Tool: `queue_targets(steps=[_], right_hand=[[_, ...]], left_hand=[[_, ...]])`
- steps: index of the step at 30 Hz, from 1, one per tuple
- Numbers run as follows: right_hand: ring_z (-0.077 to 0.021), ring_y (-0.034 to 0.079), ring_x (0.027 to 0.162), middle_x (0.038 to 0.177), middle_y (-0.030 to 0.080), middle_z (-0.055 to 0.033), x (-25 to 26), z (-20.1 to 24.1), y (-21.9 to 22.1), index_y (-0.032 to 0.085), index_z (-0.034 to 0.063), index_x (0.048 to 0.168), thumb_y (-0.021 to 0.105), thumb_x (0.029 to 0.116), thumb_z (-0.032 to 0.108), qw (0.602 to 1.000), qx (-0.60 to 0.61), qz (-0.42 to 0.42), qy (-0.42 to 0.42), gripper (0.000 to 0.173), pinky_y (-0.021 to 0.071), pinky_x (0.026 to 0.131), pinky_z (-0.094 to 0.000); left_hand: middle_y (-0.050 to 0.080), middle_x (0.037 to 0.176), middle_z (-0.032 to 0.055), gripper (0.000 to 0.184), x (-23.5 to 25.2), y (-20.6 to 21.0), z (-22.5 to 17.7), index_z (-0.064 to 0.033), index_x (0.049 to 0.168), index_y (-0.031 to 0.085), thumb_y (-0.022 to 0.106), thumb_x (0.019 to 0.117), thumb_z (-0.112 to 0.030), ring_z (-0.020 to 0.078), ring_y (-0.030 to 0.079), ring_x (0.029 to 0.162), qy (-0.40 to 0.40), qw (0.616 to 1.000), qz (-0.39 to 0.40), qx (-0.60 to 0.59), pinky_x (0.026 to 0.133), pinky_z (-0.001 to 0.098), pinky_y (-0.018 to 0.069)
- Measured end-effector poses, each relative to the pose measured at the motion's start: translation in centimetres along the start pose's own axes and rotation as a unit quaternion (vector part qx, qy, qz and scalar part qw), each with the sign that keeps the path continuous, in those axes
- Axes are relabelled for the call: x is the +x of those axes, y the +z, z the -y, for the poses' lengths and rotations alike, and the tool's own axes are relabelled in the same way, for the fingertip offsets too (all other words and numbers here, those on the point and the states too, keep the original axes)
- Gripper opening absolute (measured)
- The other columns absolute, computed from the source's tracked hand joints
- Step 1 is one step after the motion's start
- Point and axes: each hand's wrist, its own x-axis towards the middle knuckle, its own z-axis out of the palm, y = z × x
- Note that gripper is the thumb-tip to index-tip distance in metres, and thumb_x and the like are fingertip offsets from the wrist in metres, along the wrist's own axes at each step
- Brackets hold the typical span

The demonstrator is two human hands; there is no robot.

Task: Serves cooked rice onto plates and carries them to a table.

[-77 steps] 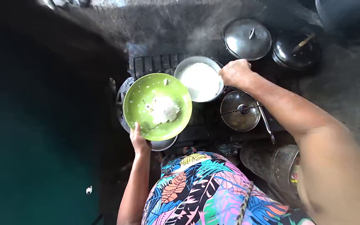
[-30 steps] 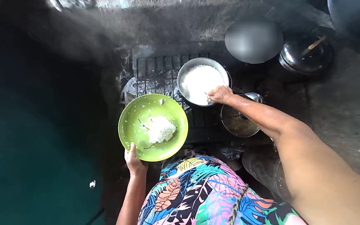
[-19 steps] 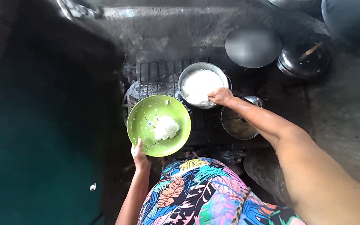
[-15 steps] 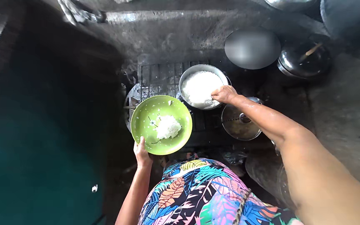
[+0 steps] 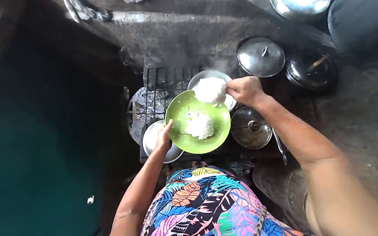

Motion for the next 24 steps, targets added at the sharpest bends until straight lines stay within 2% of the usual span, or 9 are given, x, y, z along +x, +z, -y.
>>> queue_targets(steps=[2,5,8,12,14,17,18,21,24], right_hand=[[-0.0436,0.070,0.079,0.086,0.071,-0.0226,-0.3,2.1,1.4,0.074,0.0028,0.105,0.053,0.1001,0.008,0.996,-0.043,-0.055,-0.047,0.022,0.0518,0.070,-0.0610],[-0.0418,0.068,0.084,0.095,0.070,-0.0213,-1.4,3.8,3.4,0.073,0.0155,0.126,0.056,0.0955,-0.004,0.987,-0.080,-0.079,-0.115,0.040,0.0514,0.078,-0.0580],[-0.0435,0.068,0.086,0.099,0.070,-0.0242,-2.4,4.0,3.6,0.071,0.0132,0.129,0.054,0.0937,-0.008,0.991,-0.019,-0.055,-0.117,0.044,0.0531,0.074,-0.0567],[-0.0398,0.069,0.087,0.099,0.070,-0.0240,-2.0,3.1,0.9,0.068,0.0037,0.133,0.050,0.0996,0.002,0.988,0.151,0.017,-0.012,0.038,0.0546,0.078,-0.0569],[-0.0316,0.070,0.087,0.101,0.074,-0.0218,-1.3,2.7,-0.6,0.065,-0.0018,0.134,0.053,0.1008,0.005,0.969,0.225,0.073,0.068,0.036,0.0555,0.084,-0.0505],[-0.0205,0.062,0.072,0.092,0.071,-0.0173,-0.1,1.8,-2.3,0.065,-0.0033,0.132,0.055,0.1003,0.007,0.939,0.269,0.104,0.187,0.034,0.0532,0.071,-0.0409],[-0.0232,0.062,0.075,0.095,0.071,-0.0177,0.3,1.1,-3.0,0.066,-0.0007,0.132,0.055,0.1010,0.009,0.940,0.234,0.122,0.218,0.034,0.0529,0.073,-0.0442],[-0.0455,0.066,0.109,0.116,0.071,-0.0237,1.7,-0.4,-4.1,0.073,0.0135,0.127,0.058,0.1006,0.019,0.930,-0.019,0.236,0.282,0.031,0.0465,0.090,-0.0703],[-0.0509,0.064,0.109,0.111,0.069,-0.0278,2.3,0.1,-2.1,0.074,0.0047,0.107,0.064,0.0932,0.015,0.874,-0.183,0.343,0.290,0.019,0.0473,0.080,-0.0725]], left_hand=[[0.072,0.087,0.0008,0.029,0.6,0.8,-0.4,-0.0057,0.118,0.057,0.034,0.1089,-0.020,0.0075,0.071,0.080,-0.009,0.999,0.026,-0.019,0.075,0.0289,0.0610],[0.072,0.091,0.0015,0.031,0.7,1.2,-0.8,-0.0049,0.124,0.055,0.033,0.1102,-0.022,0.0082,0.071,0.082,-0.014,0.999,0.038,-0.008,0.077,0.0295,0.0606],[0.072,0.095,0.0017,0.033,1.0,0.4,-0.3,-0.0043,0.129,0.053,0.035,0.1086,-0.023,0.0077,0.070,0.084,0.017,0.999,0.039,0.013,0.078,0.0301,0.0607],[0.071,0.104,0.0022,0.037,1.6,-0.9,-0.3,0.0004,0.133,0.051,0.038,0.1048,-0.021,0.0065,0.070,0.092,0.082,0.994,0.053,0.042,0.087,0.0302,0.0592],[0.071,0.103,0.0017,0.035,1.9,-1.3,0.0,-0.0005,0.130,0.053,0.036,0.1063,-0.020,0.0070,0.070,0.092,0.091,0.994,0.051,0.032,0.086,0.0305,0.0593],[0.072,0.101,-0.0029,0.037,1.6,-2.3,0.5,-0.0086,0.131,0.053,0.036,0.1071,-0.030,0.0049,0.070,0.089,0.074,0.996,0.032,0.022,0.082,0.0289,0.0607],[0.071,0.100,-0.0038,0.037,1.2,-2.7,0.4,-0.0106,0.131,0.053,0.037,0.1071,-0.034,0.0041,0.070,0.087,0.061,0.998,0.013,0.027,0.080,0.0284,0.0607],[0.069,0.104,0.0001,0.040,0.1,-4.3,0.2,-0.0066,0.137,0.050,0.038,0.1087,-0.032,0.0059,0.068,0.090,0.042,0.997,-0.059,0.030,0.083,0.0303,0.0593],[0.071,0.101,-0.0017,0.037,-1.0,-7.1,0.3,-0.0054,0.136,0.049,0.035,0.1090,-0.026,0.0058,0.070,0.089,0.076,0.991,-0.110,0.029,0.082,0.0300,0.0605]])
